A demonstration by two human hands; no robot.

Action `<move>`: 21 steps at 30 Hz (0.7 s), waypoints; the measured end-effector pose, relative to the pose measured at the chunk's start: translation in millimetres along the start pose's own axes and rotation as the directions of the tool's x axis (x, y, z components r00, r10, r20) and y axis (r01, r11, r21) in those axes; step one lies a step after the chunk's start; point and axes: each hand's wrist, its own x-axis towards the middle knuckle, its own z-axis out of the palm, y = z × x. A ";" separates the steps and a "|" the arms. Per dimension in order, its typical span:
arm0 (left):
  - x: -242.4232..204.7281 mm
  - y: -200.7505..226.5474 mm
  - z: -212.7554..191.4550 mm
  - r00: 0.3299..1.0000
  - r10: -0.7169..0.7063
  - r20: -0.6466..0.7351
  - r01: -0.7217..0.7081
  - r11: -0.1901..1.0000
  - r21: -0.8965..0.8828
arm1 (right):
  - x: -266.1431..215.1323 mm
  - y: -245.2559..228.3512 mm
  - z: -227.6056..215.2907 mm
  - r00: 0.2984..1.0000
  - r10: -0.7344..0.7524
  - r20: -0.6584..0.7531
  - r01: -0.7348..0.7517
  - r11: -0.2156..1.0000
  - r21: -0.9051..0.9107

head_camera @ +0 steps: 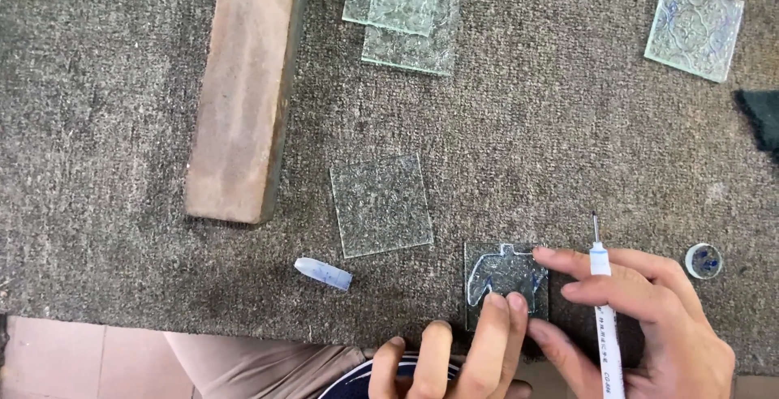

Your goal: Marking small glass pieces with a marker and then grinding the edges using a handheld angle grinder.

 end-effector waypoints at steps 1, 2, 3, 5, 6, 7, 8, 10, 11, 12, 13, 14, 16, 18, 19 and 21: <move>0.5 3.1 -10.0 0.990 -0.028 0.139 0.039 0.996 -0.074 | 0.2 -1.3 0.0 1.000 0.005 -0.002 -0.005 1.000 -0.002; 1.5 2.7 -9.9 0.990 -0.031 0.138 0.042 0.996 -0.076 | -0.3 1.5 -0.2 1.000 0.002 -0.001 -0.002 1.000 -0.004; 2.5 2.3 -10.0 0.992 -0.027 0.126 0.036 0.997 -0.069 | -1.0 4.1 -0.6 1.000 -0.007 0.006 0.007 1.000 0.004; 4.6 0.1 0.4 0.993 -0.025 0.113 0.032 0.997 -0.064 | -2.8 23.9 -8.0 1.000 -0.019 0.014 0.019 1.000 0.010; 5.7 -1.6 10.8 0.999 -0.008 -0.032 0.009 1.000 0.017 | -3.9 40.9 -15.2 0.994 -0.030 0.101 0.011 0.983 0.183; 6.9 -3.6 21.1 0.984 0.022 -0.176 -0.004 0.995 0.101 | -5.0 57.7 -22.3 0.981 -0.055 0.185 -0.013 0.937 0.350; 8.5 -5.6 18.4 0.984 0.020 -0.178 -0.002 0.995 0.100 | -0.4 68.1 -35.5 0.981 -0.056 0.184 -0.011 0.937 0.348; 11.5 -9.5 12.5 0.990 0.053 -0.132 -0.043 0.996 0.079 | 8.1 88.7 -62.4 0.966 -0.065 0.252 -0.013 0.955 0.295; 12.2 -12.8 12.3 0.989 0.054 -0.135 -0.044 0.996 0.077 | 17.4 97.7 -61.1 0.967 -0.064 0.248 -0.011 0.956 0.293; 13.1 -15.7 11.9 0.985 0.086 -0.147 -0.075 0.994 0.082 | 26.9 106.9 -60.3 0.969 -0.043 0.245 -0.044 0.940 0.338; 14.7 -18.8 12.1 0.980 0.120 -0.161 -0.107 0.990 0.090 | 36.9 116.4 -59.3 0.971 -0.023 0.240 -0.073 0.921 0.384; 14.9 -18.3 12.8 0.978 0.123 -0.167 -0.109 0.990 0.090 | 59.2 85.9 -54.9 0.972 -0.025 0.233 -0.068 0.921 0.383; 16.2 -17.9 14.5 0.974 0.114 -0.195 -0.096 0.990 0.100 | 105.3 24.7 -46.1 0.925 -0.222 0.308 0.129 0.947 0.294; 16.5 -18.2 18.0 0.967 0.122 -0.223 -0.099 0.989 0.110 | 129.8 10.7 -37.4 0.859 -0.304 0.412 0.177 0.932 0.318; 16.4 -17.8 19.6 0.962 0.125 -0.245 -0.099 0.988 0.115 | 142.2 3.7 -33.1 0.771 -0.374 0.516 0.214 0.915 0.343; 14.9 -12.9 26.7 0.955 0.103 -0.277 -0.071 0.990 0.125 | 148.0 -0.3 -21.3 0.739 -0.376 0.560 0.202 0.916 0.348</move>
